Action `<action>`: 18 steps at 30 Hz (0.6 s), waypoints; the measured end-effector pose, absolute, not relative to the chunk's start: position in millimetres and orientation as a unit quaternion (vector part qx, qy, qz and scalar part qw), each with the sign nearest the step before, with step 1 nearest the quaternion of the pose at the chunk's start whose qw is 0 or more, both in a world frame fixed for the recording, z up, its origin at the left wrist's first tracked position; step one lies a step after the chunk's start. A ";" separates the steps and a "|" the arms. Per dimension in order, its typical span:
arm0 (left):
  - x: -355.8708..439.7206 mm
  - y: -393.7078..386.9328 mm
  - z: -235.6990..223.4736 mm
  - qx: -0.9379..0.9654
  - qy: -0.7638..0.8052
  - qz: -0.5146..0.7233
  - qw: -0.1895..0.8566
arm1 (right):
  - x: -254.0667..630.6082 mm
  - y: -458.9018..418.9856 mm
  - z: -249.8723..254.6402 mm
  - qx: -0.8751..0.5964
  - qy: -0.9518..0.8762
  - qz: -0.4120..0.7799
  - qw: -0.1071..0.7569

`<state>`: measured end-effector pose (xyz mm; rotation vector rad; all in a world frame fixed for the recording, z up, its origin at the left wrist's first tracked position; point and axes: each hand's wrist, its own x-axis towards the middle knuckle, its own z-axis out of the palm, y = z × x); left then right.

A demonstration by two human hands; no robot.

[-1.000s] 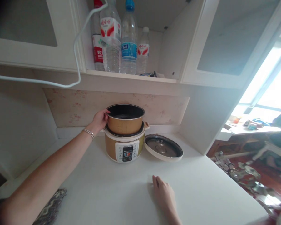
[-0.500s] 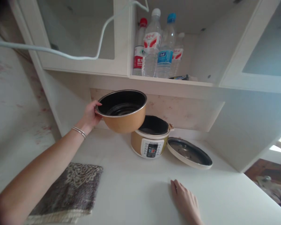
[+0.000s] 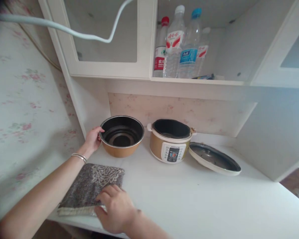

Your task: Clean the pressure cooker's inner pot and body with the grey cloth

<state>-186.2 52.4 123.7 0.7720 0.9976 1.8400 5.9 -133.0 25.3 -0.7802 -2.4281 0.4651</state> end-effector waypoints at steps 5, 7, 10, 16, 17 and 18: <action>-188.0 59.3 90.2 0.296 0.465 0.726 0.412 | -59.7 -134.0 -17.7 -0.309 -0.915 0.084 0.244; -188.6 63.7 78.7 0.286 0.477 0.724 0.407 | -71.6 -132.0 -42.0 -0.292 -0.929 0.026 0.225; -189.2 69.7 64.5 0.268 0.485 0.725 0.409 | -83.6 -128.8 -74.1 -0.311 -0.920 -0.045 0.235; -190.1 75.9 44.9 0.236 0.487 0.724 0.427 | -68.5 -131.0 -128.5 -0.368 -0.872 -0.106 0.303; -190.0 75.9 42.5 0.233 0.485 0.725 0.430 | -56.3 -131.9 -133.6 -0.358 -0.868 -0.114 0.325; -189.7 75.8 40.1 0.230 0.483 0.726 0.432 | -41.6 -132.5 -135.9 -0.352 -0.862 -0.120 0.343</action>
